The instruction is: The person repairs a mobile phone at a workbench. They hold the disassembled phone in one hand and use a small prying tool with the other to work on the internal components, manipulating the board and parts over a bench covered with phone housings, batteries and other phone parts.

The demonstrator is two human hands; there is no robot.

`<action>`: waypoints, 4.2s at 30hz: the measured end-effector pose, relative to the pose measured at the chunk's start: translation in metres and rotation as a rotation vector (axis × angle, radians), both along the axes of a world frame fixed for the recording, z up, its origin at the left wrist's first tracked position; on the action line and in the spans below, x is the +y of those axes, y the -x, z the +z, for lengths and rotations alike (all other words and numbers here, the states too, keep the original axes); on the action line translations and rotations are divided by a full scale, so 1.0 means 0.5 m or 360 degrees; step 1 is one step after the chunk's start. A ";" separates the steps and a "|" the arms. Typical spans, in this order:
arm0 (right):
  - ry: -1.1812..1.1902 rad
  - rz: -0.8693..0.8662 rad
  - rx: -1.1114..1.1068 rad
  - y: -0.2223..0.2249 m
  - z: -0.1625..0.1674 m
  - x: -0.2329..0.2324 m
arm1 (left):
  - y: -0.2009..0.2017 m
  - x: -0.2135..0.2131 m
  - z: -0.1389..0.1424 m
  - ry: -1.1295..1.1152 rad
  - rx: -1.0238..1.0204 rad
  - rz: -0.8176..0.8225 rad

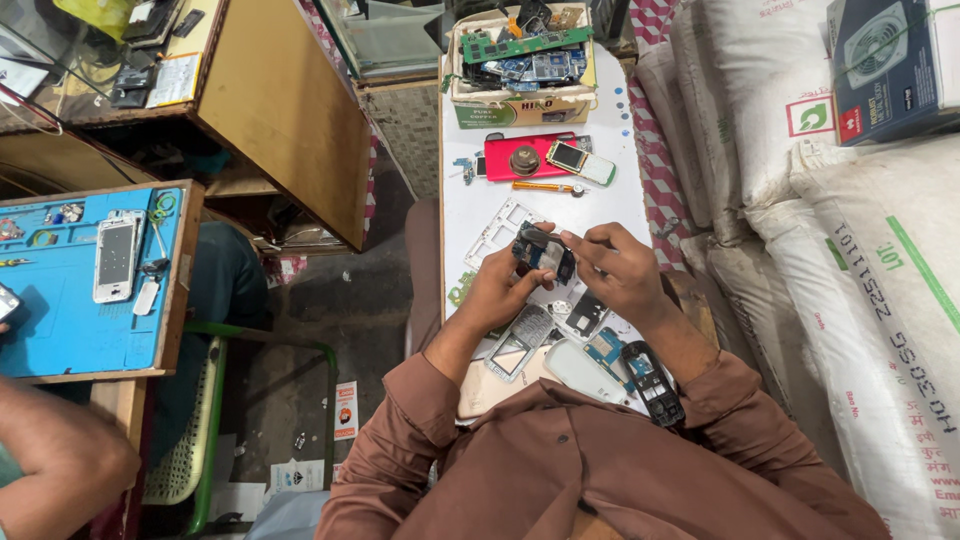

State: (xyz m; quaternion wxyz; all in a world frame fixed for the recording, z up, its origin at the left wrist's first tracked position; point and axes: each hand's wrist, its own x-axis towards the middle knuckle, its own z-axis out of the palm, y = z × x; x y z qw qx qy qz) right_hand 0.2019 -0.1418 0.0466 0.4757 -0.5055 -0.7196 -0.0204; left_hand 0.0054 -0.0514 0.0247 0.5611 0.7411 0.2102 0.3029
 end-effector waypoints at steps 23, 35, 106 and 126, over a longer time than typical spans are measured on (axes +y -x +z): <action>0.0032 0.0048 0.0007 -0.004 0.004 -0.002 | -0.003 0.002 -0.007 0.0121 -0.0145 0.0057; -0.0028 0.0148 -0.0049 -0.002 0.013 -0.001 | -0.004 0.004 -0.007 0.0196 -0.0278 0.0041; 0.0065 -0.0182 0.0150 0.009 0.020 0.002 | -0.008 0.022 -0.033 0.0565 -0.0934 0.0145; -0.0012 -0.0269 -0.0008 0.029 0.009 0.028 | -0.009 0.052 -0.051 0.0655 -0.1010 0.0118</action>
